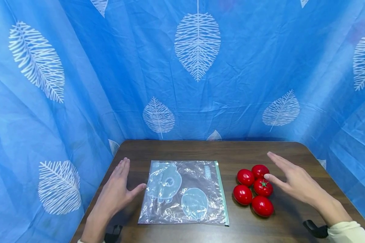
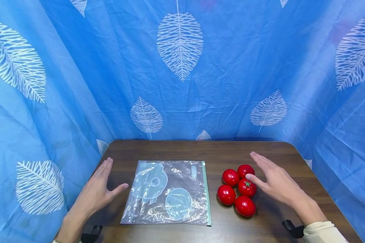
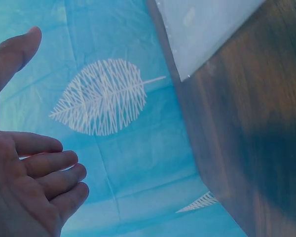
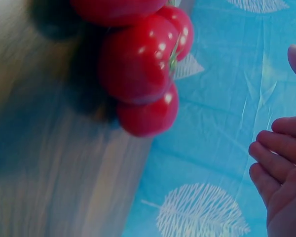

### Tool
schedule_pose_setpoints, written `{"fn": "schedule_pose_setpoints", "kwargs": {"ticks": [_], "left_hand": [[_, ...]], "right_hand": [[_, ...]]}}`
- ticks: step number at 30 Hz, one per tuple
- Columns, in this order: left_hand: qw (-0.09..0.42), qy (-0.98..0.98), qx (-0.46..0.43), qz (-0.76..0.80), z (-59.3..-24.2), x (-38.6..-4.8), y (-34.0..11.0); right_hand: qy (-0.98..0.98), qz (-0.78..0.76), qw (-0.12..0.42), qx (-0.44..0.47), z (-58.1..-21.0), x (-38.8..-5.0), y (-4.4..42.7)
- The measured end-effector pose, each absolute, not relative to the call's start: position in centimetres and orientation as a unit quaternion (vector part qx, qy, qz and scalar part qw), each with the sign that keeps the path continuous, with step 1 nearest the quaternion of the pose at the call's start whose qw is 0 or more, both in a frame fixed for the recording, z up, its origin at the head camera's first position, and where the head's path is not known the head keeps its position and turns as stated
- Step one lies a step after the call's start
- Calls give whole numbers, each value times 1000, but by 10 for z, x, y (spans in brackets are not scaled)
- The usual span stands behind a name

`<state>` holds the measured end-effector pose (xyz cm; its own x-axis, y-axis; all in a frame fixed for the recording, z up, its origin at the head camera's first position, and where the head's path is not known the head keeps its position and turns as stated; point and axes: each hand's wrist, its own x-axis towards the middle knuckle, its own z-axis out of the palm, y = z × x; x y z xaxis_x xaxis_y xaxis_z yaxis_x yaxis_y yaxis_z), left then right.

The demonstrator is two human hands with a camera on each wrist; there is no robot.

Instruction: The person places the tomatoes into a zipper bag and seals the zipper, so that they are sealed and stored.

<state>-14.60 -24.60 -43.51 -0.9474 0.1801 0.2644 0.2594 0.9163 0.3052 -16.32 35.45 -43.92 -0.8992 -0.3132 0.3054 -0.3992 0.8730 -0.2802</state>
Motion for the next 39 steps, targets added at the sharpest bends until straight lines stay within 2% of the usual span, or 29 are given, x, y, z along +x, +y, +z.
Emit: {"fn": "schedule_pose_setpoints", "kwargs": {"ticks": [6, 21, 39], "left_hand": [[118, -969, -123, -177, -434, -145, -236], [89, -968, -146, -184, -445, -143, -197], [18, -961, -195, -195, -465, -138, -150]], "right_hand": [[-953, 161, 135, 217, -438, -173, 336], [-950, 179, 67, 246, -452, -193, 302], [-943, 172, -2, 286, -469, -220, 265]]}}
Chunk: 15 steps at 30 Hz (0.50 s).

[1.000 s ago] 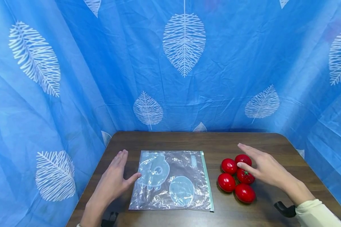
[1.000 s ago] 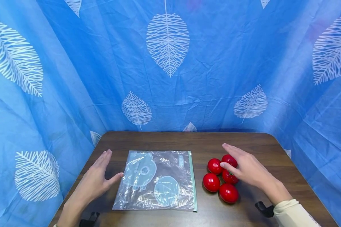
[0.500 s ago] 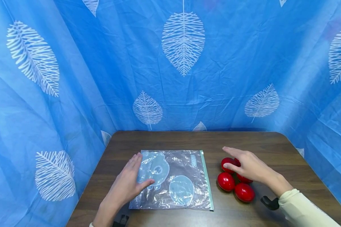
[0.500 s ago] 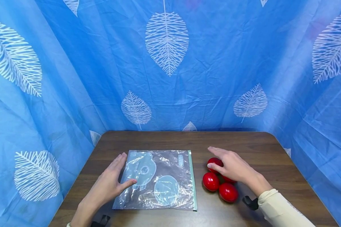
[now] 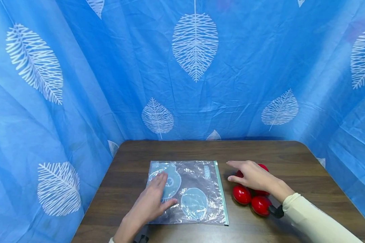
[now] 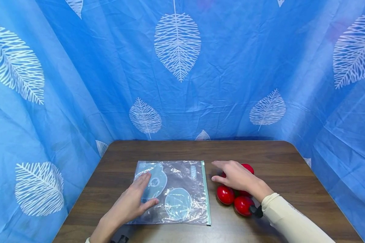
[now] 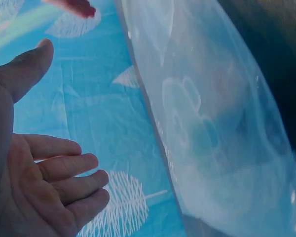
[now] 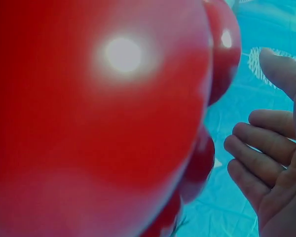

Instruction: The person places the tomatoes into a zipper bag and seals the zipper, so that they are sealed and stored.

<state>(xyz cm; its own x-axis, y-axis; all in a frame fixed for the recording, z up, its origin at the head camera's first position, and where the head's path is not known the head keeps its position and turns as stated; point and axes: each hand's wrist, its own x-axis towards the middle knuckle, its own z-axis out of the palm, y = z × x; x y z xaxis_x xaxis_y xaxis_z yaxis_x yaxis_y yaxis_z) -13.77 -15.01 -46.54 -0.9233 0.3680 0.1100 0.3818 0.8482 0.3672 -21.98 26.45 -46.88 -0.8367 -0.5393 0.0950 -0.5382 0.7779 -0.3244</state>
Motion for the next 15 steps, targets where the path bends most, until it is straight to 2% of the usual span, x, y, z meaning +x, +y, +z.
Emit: {"fn": "schedule_pose_setpoints", "kwargs": {"ticks": [9, 15], "left_hand": [[-42, -963, -194, -185, -478, -133, -132], [-63, -969, -172, -166, -487, -131, -124]], "right_hand": [[940, -165, 50, -294, -470, -230, 253], [935, -151, 71, -314, -465, -233, 246]]}}
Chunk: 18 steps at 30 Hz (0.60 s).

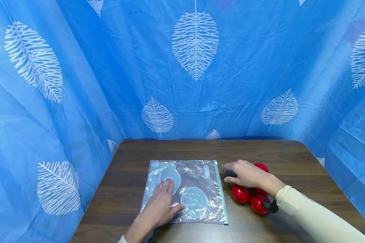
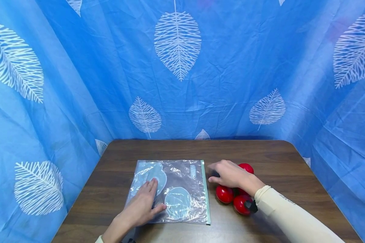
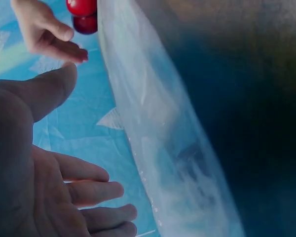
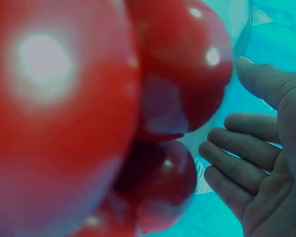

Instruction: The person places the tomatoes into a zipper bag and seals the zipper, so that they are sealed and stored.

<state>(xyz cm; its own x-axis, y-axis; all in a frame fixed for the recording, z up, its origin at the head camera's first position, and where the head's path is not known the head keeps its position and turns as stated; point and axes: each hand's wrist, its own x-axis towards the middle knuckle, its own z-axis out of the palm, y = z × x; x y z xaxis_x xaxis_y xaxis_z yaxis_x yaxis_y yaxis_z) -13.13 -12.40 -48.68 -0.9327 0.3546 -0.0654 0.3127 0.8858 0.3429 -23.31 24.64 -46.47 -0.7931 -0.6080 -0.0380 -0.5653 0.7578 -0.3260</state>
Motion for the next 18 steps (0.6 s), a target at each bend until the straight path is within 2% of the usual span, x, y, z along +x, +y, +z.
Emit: {"fn": "schedule_pose_setpoints", "kwargs": {"ticks": [8, 18], "left_hand": [[60, 979, 150, 124, -495, -132, -120], [89, 980, 140, 110, -505, -133, -120]], "right_hand": [[930, -125, 87, -335, -456, -243, 240], [932, -85, 122, -330, -464, -256, 227]]}}
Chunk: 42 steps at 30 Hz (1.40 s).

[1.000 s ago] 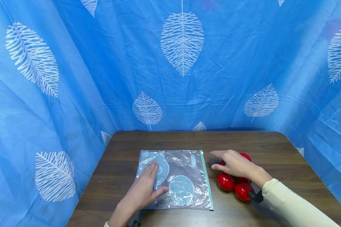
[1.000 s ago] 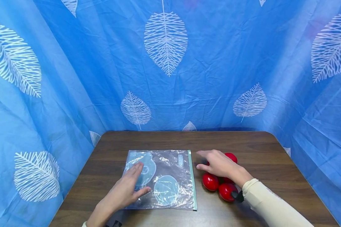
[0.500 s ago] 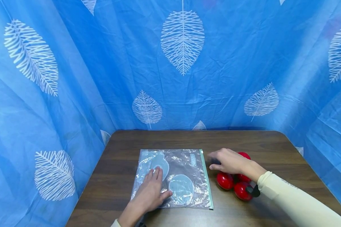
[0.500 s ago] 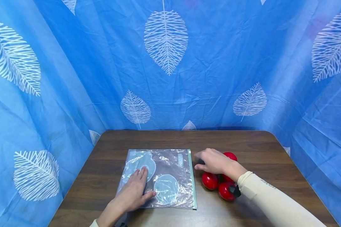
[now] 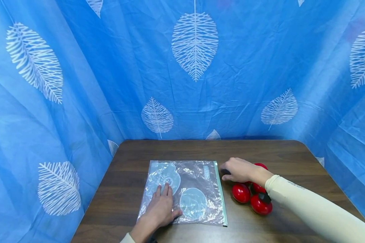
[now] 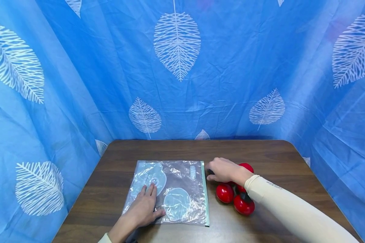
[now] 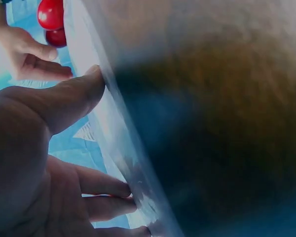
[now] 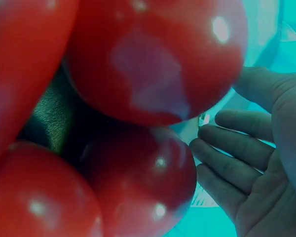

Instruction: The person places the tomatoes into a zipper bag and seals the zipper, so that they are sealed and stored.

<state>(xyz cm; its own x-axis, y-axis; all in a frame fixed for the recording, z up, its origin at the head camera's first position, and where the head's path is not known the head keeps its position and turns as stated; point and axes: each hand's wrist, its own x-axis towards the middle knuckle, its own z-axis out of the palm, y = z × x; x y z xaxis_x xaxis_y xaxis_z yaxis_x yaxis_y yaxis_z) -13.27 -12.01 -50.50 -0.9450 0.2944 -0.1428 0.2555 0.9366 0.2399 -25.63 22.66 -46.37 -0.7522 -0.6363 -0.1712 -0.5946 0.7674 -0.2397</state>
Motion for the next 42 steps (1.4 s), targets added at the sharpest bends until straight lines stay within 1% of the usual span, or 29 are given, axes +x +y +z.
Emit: {"fn": "schedule_pose_setpoints", "kwargs": {"ticks": [6, 14, 21, 25, 36, 42], "left_hand": [[102, 979, 136, 113, -504, -132, -123], [98, 978, 135, 127, -503, -132, -127], [96, 977, 136, 130, -503, -132, -129], [97, 977, 136, 132, -504, -132, -129], [100, 977, 142, 126, -504, -134, -130], [106, 976, 141, 131, -503, -133, -131]], "right_hand": [[923, -55, 111, -365, -470, -262, 216], [921, -22, 93, -378, -473, -263, 209], [918, -38, 105, -380, -475, -266, 206], [918, -43, 103, -381, -478, -269, 206], [892, -68, 59, -443, -481, -273, 199], [892, -100, 78, -434, -481, -271, 195]]}}
